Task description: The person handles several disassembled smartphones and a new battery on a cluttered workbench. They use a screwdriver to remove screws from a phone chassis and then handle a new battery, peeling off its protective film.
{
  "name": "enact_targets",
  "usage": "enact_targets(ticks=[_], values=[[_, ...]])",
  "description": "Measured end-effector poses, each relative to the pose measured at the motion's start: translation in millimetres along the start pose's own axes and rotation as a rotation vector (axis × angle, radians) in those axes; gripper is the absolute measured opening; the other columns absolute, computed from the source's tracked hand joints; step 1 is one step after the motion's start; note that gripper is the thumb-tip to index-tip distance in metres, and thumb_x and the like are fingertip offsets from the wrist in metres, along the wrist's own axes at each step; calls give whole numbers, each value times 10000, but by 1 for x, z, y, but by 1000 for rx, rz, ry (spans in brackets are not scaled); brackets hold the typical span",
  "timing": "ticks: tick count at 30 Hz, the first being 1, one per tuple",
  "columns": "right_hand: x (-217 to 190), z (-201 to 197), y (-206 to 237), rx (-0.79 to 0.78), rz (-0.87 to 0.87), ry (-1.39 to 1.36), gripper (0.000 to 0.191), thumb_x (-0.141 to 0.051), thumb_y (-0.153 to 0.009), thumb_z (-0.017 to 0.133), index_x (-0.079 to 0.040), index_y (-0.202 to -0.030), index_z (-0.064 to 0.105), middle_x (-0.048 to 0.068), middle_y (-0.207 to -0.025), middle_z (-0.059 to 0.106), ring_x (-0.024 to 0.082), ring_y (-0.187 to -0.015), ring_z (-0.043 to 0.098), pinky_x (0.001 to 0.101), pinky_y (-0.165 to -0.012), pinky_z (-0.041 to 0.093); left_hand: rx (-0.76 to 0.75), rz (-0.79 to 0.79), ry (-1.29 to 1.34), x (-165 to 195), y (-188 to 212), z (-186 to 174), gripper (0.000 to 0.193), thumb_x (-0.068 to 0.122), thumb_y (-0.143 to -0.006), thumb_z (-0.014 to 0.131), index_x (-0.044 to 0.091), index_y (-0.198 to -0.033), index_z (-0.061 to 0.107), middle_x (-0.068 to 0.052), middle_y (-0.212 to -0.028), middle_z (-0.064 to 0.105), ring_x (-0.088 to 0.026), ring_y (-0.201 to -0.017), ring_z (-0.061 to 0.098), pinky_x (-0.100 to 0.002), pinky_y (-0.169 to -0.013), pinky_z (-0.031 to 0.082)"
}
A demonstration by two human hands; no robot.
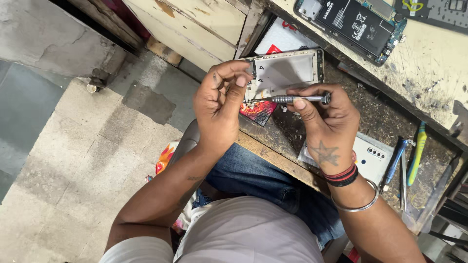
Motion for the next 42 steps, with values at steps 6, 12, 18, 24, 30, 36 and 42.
enact_targets(ticks=[6,12,18,24,30,36,42], values=[[0,-12,1,56,8,-89,167,-30,-1069,682,18,-1178,566,167,-1170,711,232,-1143,731,342,-942,658,-51,31,-156,12,-6,8,229,86,-1099,639,-9,-1306,634,-60,-1136,700,-76,-1025,639,-240,-976,521],[-7,-35,7,166,-7,-88,166,-64,-1096,696,6,-1182,572,177,-1161,727,210,-1046,741,349,-942,658,-277,263,-725,37,-8,32,273,177,-980,761,90,-1235,718,-72,-1170,752,-206,-1115,690,-365,-1011,531],[-13,-52,13,213,-22,-102,179,-108,-1114,700,-1,-1185,575,175,-1098,734,199,-989,744,322,-878,652,-331,431,-862,41,-2,50,318,193,-840,870,118,-1128,759,-53,-1128,757,-247,-1126,690,-427,-1060,517],[-12,-54,16,200,-17,-120,192,-114,-1106,708,1,-1185,577,180,-1084,737,197,-970,741,317,-859,647,-295,440,-873,35,1,48,198,146,-834,882,117,-1005,789,-36,-1007,768,-211,-1049,720,-427,-1047,516],[-14,-53,17,183,-22,-102,191,-115,-1109,708,1,-1182,575,177,-1077,737,188,-959,738,309,-868,644,-293,419,-865,32,2,48,153,133,-837,877,126,-962,788,-31,-974,777,-188,-1018,737,-430,-1050,501],[-16,-53,17,189,-5,-68,188,-104,-1096,698,5,-1174,566,172,-1114,735,191,-980,740,331,-912,651,-296,393,-856,30,2,46,153,134,-828,886,131,-935,777,-25,-954,775,-181,-999,746,-438,-1062,491],[-20,-49,18,170,-22,-41,187,-92,-1096,693,13,-1171,558,159,-1125,720,202,-1036,734,332,-910,655,-293,390,-862,29,3,46,169,149,-811,892,131,-934,778,-30,-941,771,-190,-995,744,-431,-1055,494]])
Point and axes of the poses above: each hand's wrist, its own y-axis away from the middle knuckle, its own z-axis out of the palm, x = y × z, the point moved 6 cm from there along -y, towards the middle knuckle
